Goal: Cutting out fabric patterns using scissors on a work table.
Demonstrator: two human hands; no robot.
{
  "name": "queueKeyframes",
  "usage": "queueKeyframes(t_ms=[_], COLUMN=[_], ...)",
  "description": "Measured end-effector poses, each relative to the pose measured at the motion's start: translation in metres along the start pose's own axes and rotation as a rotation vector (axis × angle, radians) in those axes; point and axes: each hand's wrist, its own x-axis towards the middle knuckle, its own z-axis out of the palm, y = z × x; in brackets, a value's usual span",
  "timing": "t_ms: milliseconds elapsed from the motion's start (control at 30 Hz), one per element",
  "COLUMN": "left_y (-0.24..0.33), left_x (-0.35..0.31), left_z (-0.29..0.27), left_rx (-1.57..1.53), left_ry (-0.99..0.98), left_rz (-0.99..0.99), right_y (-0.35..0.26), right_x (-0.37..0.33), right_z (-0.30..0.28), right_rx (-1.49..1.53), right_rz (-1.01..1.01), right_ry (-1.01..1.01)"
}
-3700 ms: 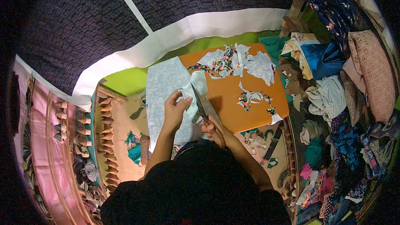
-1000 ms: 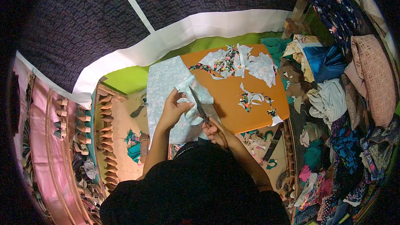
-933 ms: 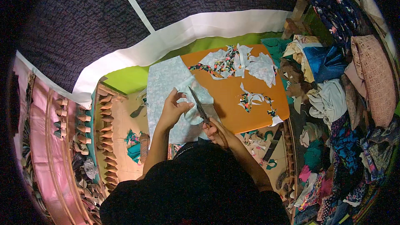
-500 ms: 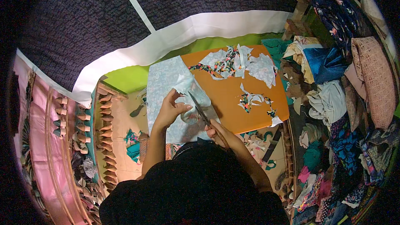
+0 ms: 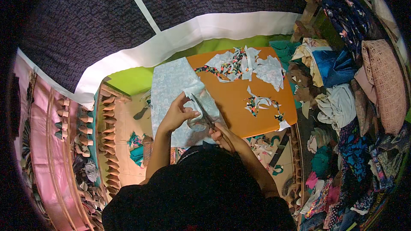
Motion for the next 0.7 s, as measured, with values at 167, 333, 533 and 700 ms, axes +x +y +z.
queueKeyframes(t_ms=[167,333,533,700], left_y=[0.001,0.005,-0.003,-0.009], left_x=[0.0,0.0,0.003,0.005], left_z=[-0.004,-0.002,-0.009,-0.013], left_rx=[-0.023,-0.021,0.002,0.041], left_ry=[-0.027,-0.031,-0.105,-0.131], left_rz=[-0.032,-0.028,-0.041,-0.024], right_y=[-0.012,-0.015,-0.008,-0.004], right_x=[-0.007,-0.005,-0.006,0.0], right_z=[0.008,0.011,-0.004,-0.01], right_rx=[-0.151,0.003,0.105,-0.05], right_rz=[-0.023,-0.007,-0.009,0.112], right_ry=[0.027,0.018,-0.02,0.037])
